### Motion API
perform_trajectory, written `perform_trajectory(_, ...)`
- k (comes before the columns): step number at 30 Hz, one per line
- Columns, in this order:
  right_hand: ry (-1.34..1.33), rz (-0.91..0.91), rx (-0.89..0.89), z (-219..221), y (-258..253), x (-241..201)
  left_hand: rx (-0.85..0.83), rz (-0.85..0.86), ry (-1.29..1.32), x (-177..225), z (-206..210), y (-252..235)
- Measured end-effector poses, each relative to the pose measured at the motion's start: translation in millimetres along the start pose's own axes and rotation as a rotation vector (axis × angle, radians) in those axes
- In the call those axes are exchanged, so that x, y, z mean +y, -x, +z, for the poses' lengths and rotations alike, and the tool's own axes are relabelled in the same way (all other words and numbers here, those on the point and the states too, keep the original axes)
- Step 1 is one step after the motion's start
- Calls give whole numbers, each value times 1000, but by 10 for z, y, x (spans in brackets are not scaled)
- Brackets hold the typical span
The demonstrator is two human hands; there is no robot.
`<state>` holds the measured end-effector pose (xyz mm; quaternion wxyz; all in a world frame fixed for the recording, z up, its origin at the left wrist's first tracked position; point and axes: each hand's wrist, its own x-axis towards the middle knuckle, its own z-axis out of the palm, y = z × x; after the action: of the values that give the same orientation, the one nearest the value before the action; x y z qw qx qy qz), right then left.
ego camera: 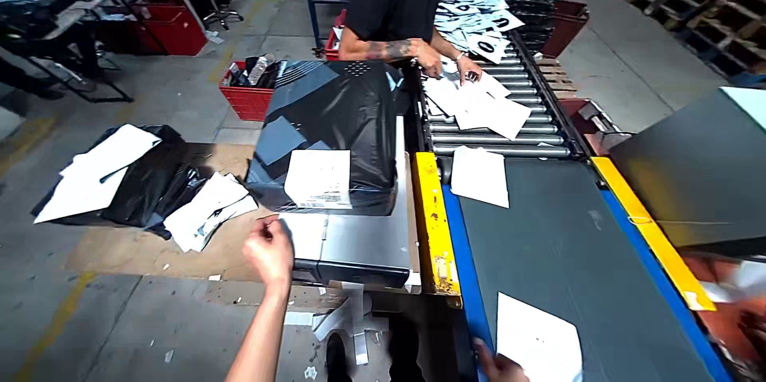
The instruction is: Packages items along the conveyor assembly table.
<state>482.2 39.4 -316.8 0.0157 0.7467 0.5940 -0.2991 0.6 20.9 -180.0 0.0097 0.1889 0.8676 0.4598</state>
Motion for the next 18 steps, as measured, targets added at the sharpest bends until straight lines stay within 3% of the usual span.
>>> perform_trajectory(2,-351,-264,-89,522,321,-734,-12,-27,-16,-15,-4,0)
perform_trajectory(4,-684,-318,-256,1004,509,-1458,-16,-20,-17,-33,-12,7)
perform_trajectory(6,-910,-141,-411,1125,625,-2161,-24,-7,-19,-27,-29,-4)
perform_trajectory(9,-1090,126,-337,1169,686,-2771,-25,7,-31,-10,-54,-2)
perform_trajectory(13,-1097,69,-214,978,757,-2645,-63,50,-19,1,-9,16)
perform_trajectory(16,-995,-1,-179,644,440,-1835,-53,84,5,-51,32,32)
perform_trajectory(18,-889,33,-12,293,-217,-1162,-34,97,22,-52,83,2)
